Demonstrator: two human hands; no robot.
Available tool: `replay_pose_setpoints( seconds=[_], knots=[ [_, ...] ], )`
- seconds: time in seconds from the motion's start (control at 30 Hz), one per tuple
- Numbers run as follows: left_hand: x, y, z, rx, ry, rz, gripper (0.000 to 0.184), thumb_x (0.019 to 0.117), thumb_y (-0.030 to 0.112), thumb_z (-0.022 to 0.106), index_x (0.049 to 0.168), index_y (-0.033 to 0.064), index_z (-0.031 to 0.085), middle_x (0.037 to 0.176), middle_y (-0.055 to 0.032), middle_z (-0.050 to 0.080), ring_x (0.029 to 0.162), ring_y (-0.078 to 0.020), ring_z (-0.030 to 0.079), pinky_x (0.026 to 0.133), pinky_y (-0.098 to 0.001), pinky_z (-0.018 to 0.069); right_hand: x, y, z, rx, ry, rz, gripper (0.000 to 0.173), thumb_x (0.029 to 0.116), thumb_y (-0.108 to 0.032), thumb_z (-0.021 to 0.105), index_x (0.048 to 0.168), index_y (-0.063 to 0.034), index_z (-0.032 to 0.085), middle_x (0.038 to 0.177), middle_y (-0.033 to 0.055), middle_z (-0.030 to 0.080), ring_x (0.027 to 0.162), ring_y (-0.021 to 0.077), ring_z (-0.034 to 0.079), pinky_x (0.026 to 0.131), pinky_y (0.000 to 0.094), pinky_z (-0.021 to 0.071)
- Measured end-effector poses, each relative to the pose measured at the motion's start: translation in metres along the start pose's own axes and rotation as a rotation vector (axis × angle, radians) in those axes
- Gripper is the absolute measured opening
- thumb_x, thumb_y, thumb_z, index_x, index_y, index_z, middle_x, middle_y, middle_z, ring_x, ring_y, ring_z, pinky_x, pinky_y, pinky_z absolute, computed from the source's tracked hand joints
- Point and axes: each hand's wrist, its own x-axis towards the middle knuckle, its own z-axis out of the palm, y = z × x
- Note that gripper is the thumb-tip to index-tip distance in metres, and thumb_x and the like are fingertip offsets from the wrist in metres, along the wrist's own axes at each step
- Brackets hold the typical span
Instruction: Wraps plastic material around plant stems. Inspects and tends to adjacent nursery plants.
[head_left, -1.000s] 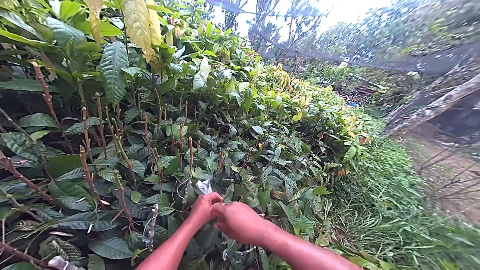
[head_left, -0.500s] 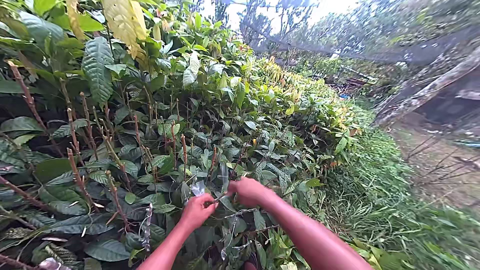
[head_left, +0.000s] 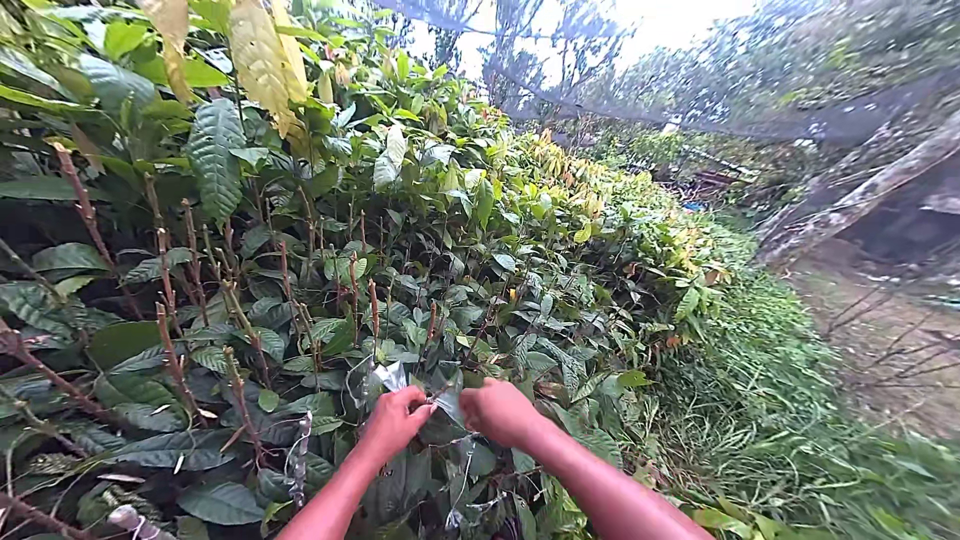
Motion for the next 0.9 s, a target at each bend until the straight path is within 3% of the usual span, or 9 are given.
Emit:
replay_pose_setpoints(
  seconds=[0.1,0.2,0.33,0.4,0.47,0.53,0.67,0.8,0.9],
  knots=[
    [0.001,0.026,0.003,0.05,-0.096,-0.066,0.027,0.1002,0.022,0.063,0.116,0.0024,0.071,0.104,-0.0163,0.073,0.096,-0.0291,0.072,0.092,-0.0505,0.0558,-0.024,-0.042,-0.016,0.27,0.017,-0.139,0.029,0.0983,-0.014,0.063,0.126,-0.0048,0.064,0.105,0.016,0.073,0.098,0.0327,0.07,0.09,0.0552,0.0543],
    [0.002,0.031,0.014,0.225,-0.248,0.067,0.032,0.1041,0.03,0.058,0.116,0.0033,0.072,0.108,-0.0191,0.072,0.101,-0.0345,0.07,0.096,-0.056,0.0531,-0.014,-0.015,-0.041,0.533,0.073,-0.188,0.036,0.1014,-0.007,0.056,0.138,-0.0037,0.056,0.124,0.0103,0.069,0.101,0.0166,0.067,0.086,0.037,0.055],
    [0.004,0.024,-0.003,0.164,-0.217,0.075,0.037,0.1067,0.036,0.052,0.121,0.0067,0.07,0.104,-0.0149,0.074,0.095,-0.0288,0.073,0.092,-0.0515,0.0568,-0.024,-0.012,-0.027,-0.026,0.145,-0.06,0.034,0.1004,-0.015,0.057,0.133,-0.0088,0.061,0.114,0.0177,0.071,0.115,0.0377,0.064,0.097,0.0592,0.0495],
    [0.003,0.026,-0.003,0.133,-0.195,0.08,0.031,0.1054,0.027,0.055,0.121,0.0053,0.07,0.104,-0.0172,0.073,0.094,-0.0314,0.073,0.09,-0.0535,0.0572,-0.032,-0.027,-0.028,0.282,0.158,-0.145,0.028,0.1015,-0.018,0.059,0.126,-0.0046,0.064,0.101,0.0133,0.072,0.094,0.0273,0.07,0.087,0.0488,0.0561],
    [0.002,0.029,0.002,0.194,-0.246,0.127,0.032,0.1052,0.031,0.055,0.117,0.0064,0.071,0.107,-0.0167,0.073,0.101,-0.0336,0.07,0.096,-0.057,0.0525,-0.025,-0.015,-0.038,0.486,0.137,-0.184,0.035,0.102,-0.01,0.057,0.136,-0.0032,0.057,0.12,0.0114,0.071,0.104,0.0195,0.07,0.093,0.0403,0.056],
    [0.004,0.03,-0.003,0.209,-0.262,0.133,0.038,0.1063,0.038,0.051,0.12,0.0095,0.072,0.109,-0.0142,0.072,0.101,-0.0312,0.07,0.096,-0.0568,0.0521,-0.02,-0.004,-0.041,0.166,0.144,-0.077,0.048,0.0979,-0.007,0.059,0.145,-0.0085,0.052,0.131,0.0129,0.066,0.123,0.0273,0.062,0.104,0.0498,0.0489],
    [0.001,0.033,-0.008,0.131,-0.228,0.079,0.037,0.1077,0.034,0.05,0.13,0.0107,0.068,0.109,-0.0155,0.073,0.095,-0.0311,0.072,0.092,-0.056,0.0553,-0.035,-0.033,-0.035,0.188,0.161,-0.109,0.032,0.1007,-0.017,0.061,0.131,-0.0073,0.061,0.102,0.0126,0.072,0.097,0.0296,0.07,0.089,0.0519,0.0546],
    [0.0,0.037,-0.004,0.161,-0.264,0.127,0.037,0.1076,0.035,0.049,0.123,0.0101,0.071,0.108,-0.0129,0.074,0.097,-0.0286,0.072,0.094,-0.0539,0.0547,-0.018,-0.011,-0.045,0.203,0.104,-0.139,0.044,0.0991,-0.005,0.057,0.143,-0.0076,0.053,0.135,0.0112,0.067,0.125,0.0267,0.064,0.105,0.0515,0.0502],
    [-0.004,0.033,-0.003,0.114,-0.169,0.123,0.037,0.1071,0.036,0.05,0.119,0.009,0.072,0.104,-0.0112,0.074,0.092,-0.0258,0.073,0.09,-0.0516,0.0569,-0.023,-0.023,-0.031,-0.076,0.166,-0.043,0.027,0.1013,-0.016,0.058,0.127,-0.0069,0.062,0.112,0.0191,0.071,0.111,0.0401,0.067,0.092,0.0595,0.0526]
  ],
)
